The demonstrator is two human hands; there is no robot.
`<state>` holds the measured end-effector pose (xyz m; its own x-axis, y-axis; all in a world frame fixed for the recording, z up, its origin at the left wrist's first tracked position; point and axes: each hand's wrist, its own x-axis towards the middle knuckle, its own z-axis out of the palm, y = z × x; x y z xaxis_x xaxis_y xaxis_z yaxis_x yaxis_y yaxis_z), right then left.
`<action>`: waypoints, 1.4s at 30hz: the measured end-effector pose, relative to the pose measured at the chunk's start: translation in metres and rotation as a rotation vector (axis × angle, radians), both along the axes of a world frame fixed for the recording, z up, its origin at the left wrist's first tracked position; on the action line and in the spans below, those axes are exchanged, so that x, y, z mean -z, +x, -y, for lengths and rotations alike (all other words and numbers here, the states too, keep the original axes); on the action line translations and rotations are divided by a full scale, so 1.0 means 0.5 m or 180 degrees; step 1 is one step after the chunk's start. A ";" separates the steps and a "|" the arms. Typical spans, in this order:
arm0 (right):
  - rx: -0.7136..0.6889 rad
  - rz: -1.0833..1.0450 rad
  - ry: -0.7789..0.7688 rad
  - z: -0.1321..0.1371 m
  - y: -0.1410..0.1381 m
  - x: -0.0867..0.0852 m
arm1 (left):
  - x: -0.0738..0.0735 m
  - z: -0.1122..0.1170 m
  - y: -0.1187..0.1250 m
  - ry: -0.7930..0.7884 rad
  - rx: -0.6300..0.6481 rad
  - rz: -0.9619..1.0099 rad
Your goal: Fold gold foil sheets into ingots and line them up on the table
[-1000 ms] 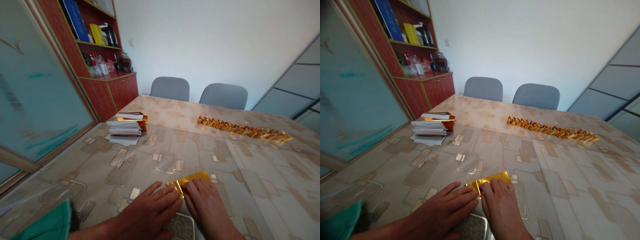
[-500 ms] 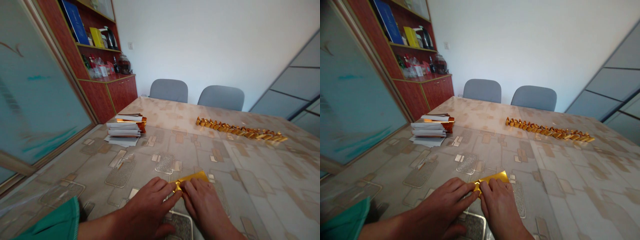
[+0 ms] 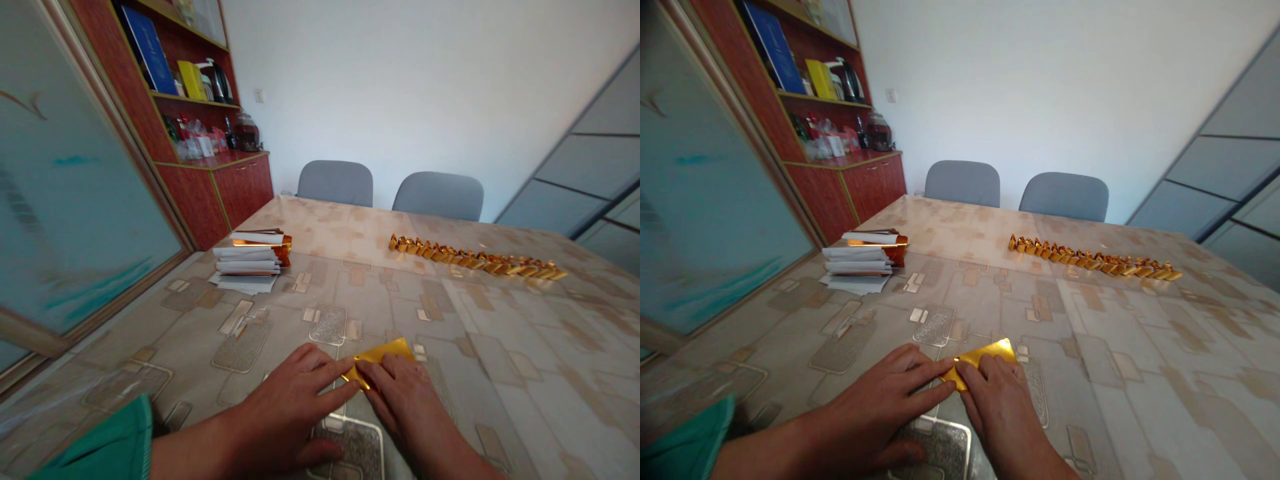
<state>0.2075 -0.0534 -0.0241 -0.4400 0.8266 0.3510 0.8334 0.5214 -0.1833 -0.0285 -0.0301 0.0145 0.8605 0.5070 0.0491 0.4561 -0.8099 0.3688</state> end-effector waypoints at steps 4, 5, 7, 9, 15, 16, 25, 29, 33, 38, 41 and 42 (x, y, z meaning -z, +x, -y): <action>-0.0118 -0.0151 0.0054 0.006 0.009 -0.009 | 0.002 -0.005 -0.006 0.0104 -0.0033 0.0057; -0.0157 -0.0181 0.0039 0.010 0.013 -0.014 | 0.003 -0.006 -0.006 0.0139 -0.0031 0.0058; -0.0259 -0.0180 0.0025 0.020 0.019 -0.024 | 0.006 -0.007 -0.006 0.0209 0.0011 0.0069; -0.0388 -0.0079 0.0089 0.030 0.024 -0.032 | 0.008 -0.007 -0.006 0.0256 0.0050 0.0081; -0.0631 0.0034 0.0083 0.047 0.028 -0.034 | 0.006 -0.008 -0.008 0.0174 0.0036 0.0062; -0.0637 -0.0041 0.0039 0.049 0.030 -0.035 | 0.005 -0.009 -0.010 0.0166 0.0022 0.0058; -0.0721 -0.0540 -0.0259 0.060 0.049 -0.040 | 0.035 -0.040 -0.064 0.0590 -0.0134 -0.0250; -0.0631 -0.0491 -0.0462 0.059 0.043 -0.039 | 0.042 -0.050 -0.070 0.0665 -0.0195 -0.0359; -0.0572 -0.0518 -0.0554 0.063 0.039 -0.046 | 0.049 -0.053 -0.072 0.0626 -0.0421 -0.0350; -0.0318 -0.0423 -0.0667 0.060 0.019 -0.055 | 0.041 -0.047 -0.051 0.0987 -0.0773 0.0172; -0.0157 -0.0566 -0.0752 0.045 -0.008 -0.053 | 0.024 -0.035 -0.011 0.0895 -0.0487 0.0707; -0.0124 -0.0708 -0.0791 0.038 -0.016 -0.053 | 0.019 -0.032 0.005 0.0799 -0.0413 0.0765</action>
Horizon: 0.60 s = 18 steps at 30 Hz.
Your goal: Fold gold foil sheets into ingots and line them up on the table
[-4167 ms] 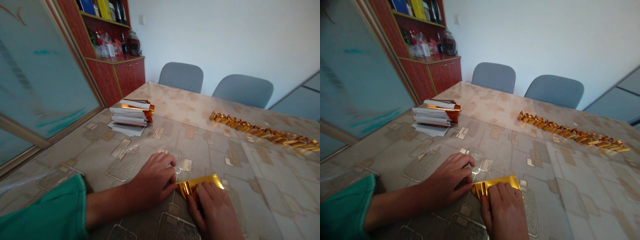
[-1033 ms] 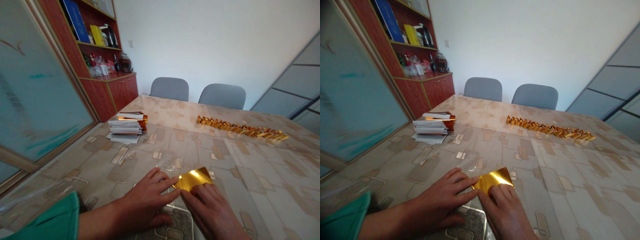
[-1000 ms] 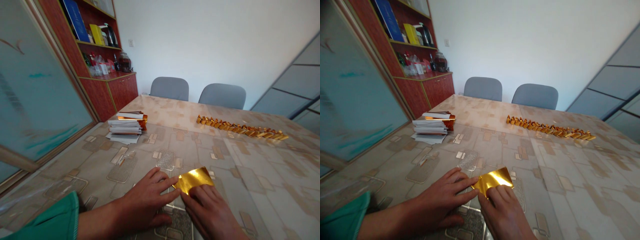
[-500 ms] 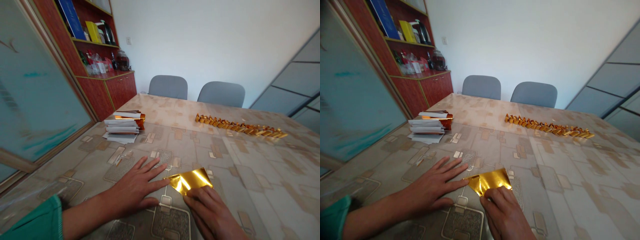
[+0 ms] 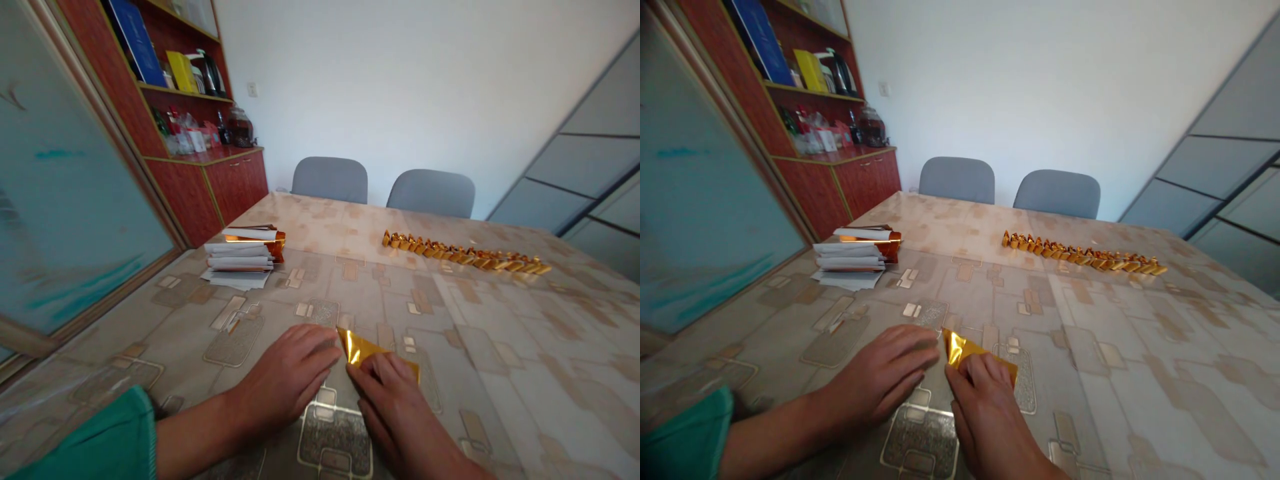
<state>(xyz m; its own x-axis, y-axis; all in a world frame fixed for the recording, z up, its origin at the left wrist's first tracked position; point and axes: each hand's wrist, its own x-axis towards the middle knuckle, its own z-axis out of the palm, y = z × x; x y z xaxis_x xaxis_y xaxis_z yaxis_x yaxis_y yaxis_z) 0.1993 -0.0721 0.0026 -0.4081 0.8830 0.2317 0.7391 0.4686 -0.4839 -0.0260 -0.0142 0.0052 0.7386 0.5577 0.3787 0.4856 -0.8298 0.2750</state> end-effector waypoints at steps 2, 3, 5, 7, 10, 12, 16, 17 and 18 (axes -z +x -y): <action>-0.0009 -0.0424 -0.0128 -0.019 -0.006 -0.004 | -0.005 0.001 0.028 -0.0160 0.0059 0.0006; -0.0081 -0.0660 -0.0228 -0.028 -0.002 -0.008 | -0.006 -0.002 0.038 -0.0250 0.0024 -0.0021; -0.0331 -0.0997 -0.0513 -0.047 0.019 -0.021 | -0.001 -0.010 0.050 -0.0293 0.0080 -0.0105; -0.0430 -0.1043 -0.0725 -0.063 0.053 -0.033 | 0.006 -0.018 0.054 -0.0208 0.0204 -0.0168; -0.0538 -0.1000 -0.0731 -0.077 0.097 -0.036 | 0.016 -0.020 0.060 -0.0088 0.0362 -0.0177; -0.0522 -0.1104 -0.0743 -0.082 0.109 -0.024 | 0.019 -0.017 0.070 -0.0126 0.0416 -0.0189; -0.0240 -0.1688 -0.0943 -0.084 0.099 0.019 | 0.017 -0.019 0.093 -0.0241 0.0419 -0.0213; -0.0129 -0.1878 -0.1058 -0.084 0.093 0.029 | 0.017 -0.021 0.097 -0.0259 0.0426 -0.0185; -0.0012 -0.2061 -0.1192 -0.083 0.089 0.036 | 0.016 -0.023 0.099 -0.0263 0.0454 -0.0132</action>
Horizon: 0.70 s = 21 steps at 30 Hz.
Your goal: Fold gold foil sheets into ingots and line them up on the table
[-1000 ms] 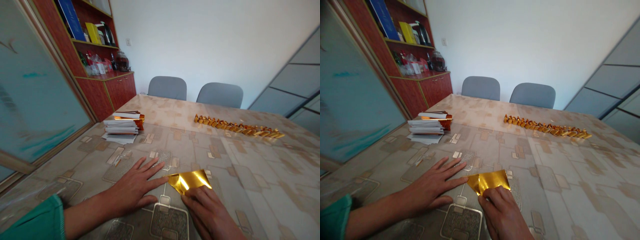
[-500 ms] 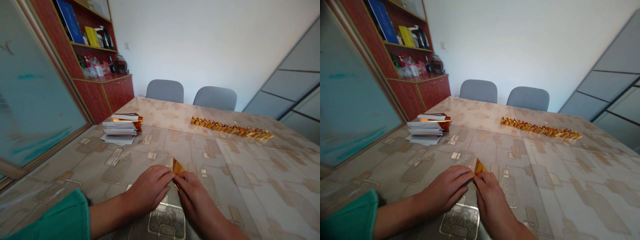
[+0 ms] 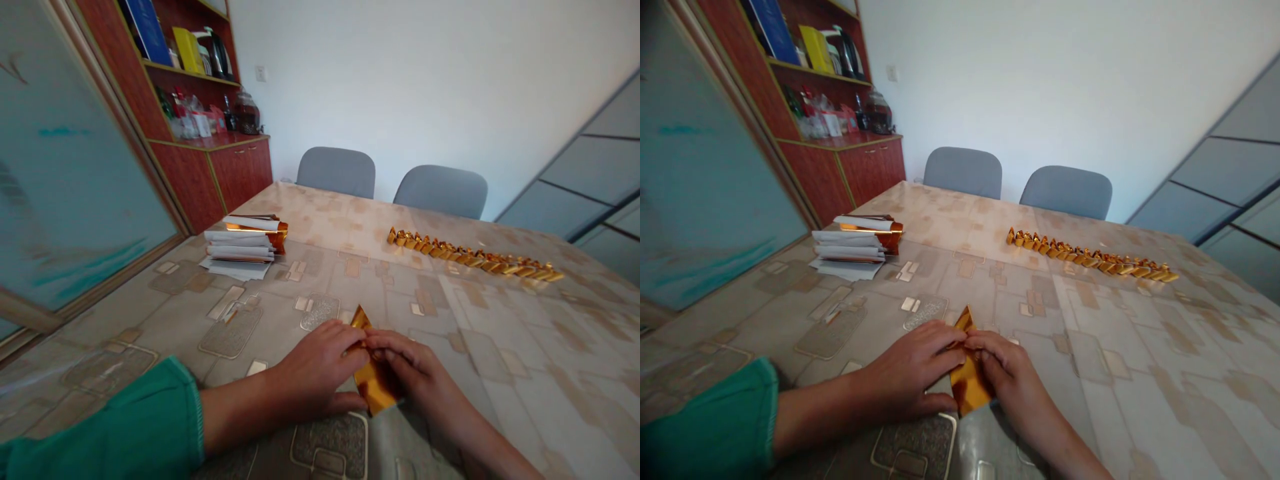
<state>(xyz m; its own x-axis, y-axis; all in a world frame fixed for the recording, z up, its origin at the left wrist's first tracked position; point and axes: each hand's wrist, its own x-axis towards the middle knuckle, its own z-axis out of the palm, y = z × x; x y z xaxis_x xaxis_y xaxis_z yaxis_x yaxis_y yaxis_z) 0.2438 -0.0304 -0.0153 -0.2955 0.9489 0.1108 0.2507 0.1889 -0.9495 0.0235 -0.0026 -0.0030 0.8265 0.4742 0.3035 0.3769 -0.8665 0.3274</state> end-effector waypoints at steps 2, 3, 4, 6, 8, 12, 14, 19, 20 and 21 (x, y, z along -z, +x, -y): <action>0.0115 -0.0228 -0.0285 0.002 -0.005 0.002 | 0.001 -0.003 0.000 0.0010 0.0085 0.0104; 0.0091 -0.0251 -0.0336 0.004 -0.005 -0.003 | 0.001 -0.003 -0.002 0.0037 0.0114 0.0130; 0.0004 -0.0196 -0.0302 0.005 -0.004 -0.011 | 0.001 -0.003 -0.005 0.0068 0.0126 0.0125; -0.0293 0.0101 -0.0023 0.010 0.004 -0.035 | 0.001 -0.005 -0.012 0.0104 0.0112 0.0008; -0.0609 0.0493 0.0302 0.016 0.015 -0.057 | -0.002 -0.010 -0.020 0.0083 0.0128 -0.0137; -0.0966 0.1235 0.0697 0.025 0.026 -0.070 | -0.014 -0.029 -0.037 -0.0062 0.0243 -0.0219; -0.0979 0.1511 0.0887 0.026 0.020 -0.069 | -0.018 -0.035 -0.041 -0.0110 0.0265 -0.0211; -0.0931 0.1583 0.1100 0.023 -0.013 -0.072 | -0.011 -0.022 -0.040 -0.0072 0.0236 -0.0035; -0.0877 0.1524 0.1104 0.023 -0.018 -0.071 | -0.008 -0.017 -0.038 -0.0040 0.0223 0.0004; -0.0797 0.1464 0.1112 0.024 -0.023 -0.069 | -0.006 -0.011 -0.036 -0.0013 0.0208 0.0029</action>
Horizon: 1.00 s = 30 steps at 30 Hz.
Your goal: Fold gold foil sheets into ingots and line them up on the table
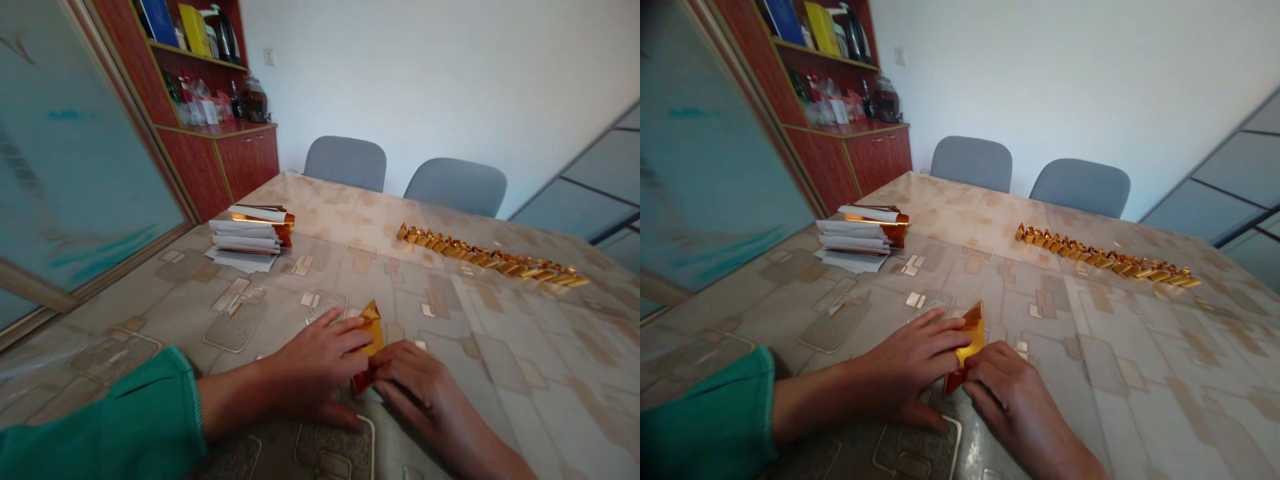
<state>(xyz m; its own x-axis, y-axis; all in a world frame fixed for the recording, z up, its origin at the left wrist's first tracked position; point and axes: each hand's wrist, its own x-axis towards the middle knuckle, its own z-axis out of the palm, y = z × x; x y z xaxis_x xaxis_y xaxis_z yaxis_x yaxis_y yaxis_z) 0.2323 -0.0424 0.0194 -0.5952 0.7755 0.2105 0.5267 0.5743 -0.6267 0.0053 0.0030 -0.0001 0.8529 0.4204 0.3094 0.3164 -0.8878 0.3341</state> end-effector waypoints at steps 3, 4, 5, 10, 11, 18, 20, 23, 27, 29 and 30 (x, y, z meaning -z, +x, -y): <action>0.0255 -0.0184 0.0040 0.004 -0.008 0.006 | 0.007 0.013 0.004 0.0024 -0.0034 0.0001; 0.0272 -0.0222 0.0005 0.005 -0.009 0.007 | 0.009 0.015 0.004 0.0033 -0.0053 -0.0017; 0.0219 -0.0236 -0.0051 0.007 -0.008 0.007 | 0.012 0.015 0.004 0.0066 -0.0080 -0.0024; -0.0327 0.0269 -0.0161 0.006 -0.002 -0.001 | 0.021 -0.009 -0.003 0.0235 -0.0028 0.0159; -0.0305 0.0345 -0.0023 0.004 -0.002 0.000 | 0.021 -0.018 -0.004 0.0156 0.0059 0.0257; -0.0113 0.0319 0.1094 -0.002 -0.028 0.021 | -0.003 -0.033 -0.009 -0.0006 0.0094 0.0269; -0.0077 0.0385 0.1128 0.003 -0.033 0.024 | -0.009 -0.019 -0.015 0.0110 -0.0257 0.0127; 0.0022 0.0362 0.1005 0.011 -0.037 0.025 | -0.011 0.006 -0.029 -0.0057 -0.0672 -0.0010; 0.0178 0.0120 0.0686 0.010 -0.040 0.031 | -0.004 0.024 -0.044 -0.0393 -0.0951 0.0024; 0.0282 0.0021 0.0585 0.006 -0.041 0.036 | 0.001 0.028 -0.048 -0.0524 -0.1013 0.0068; 0.0335 0.0000 0.0567 0.004 -0.042 0.039 | 0.002 0.028 -0.050 -0.0564 -0.1040 0.0076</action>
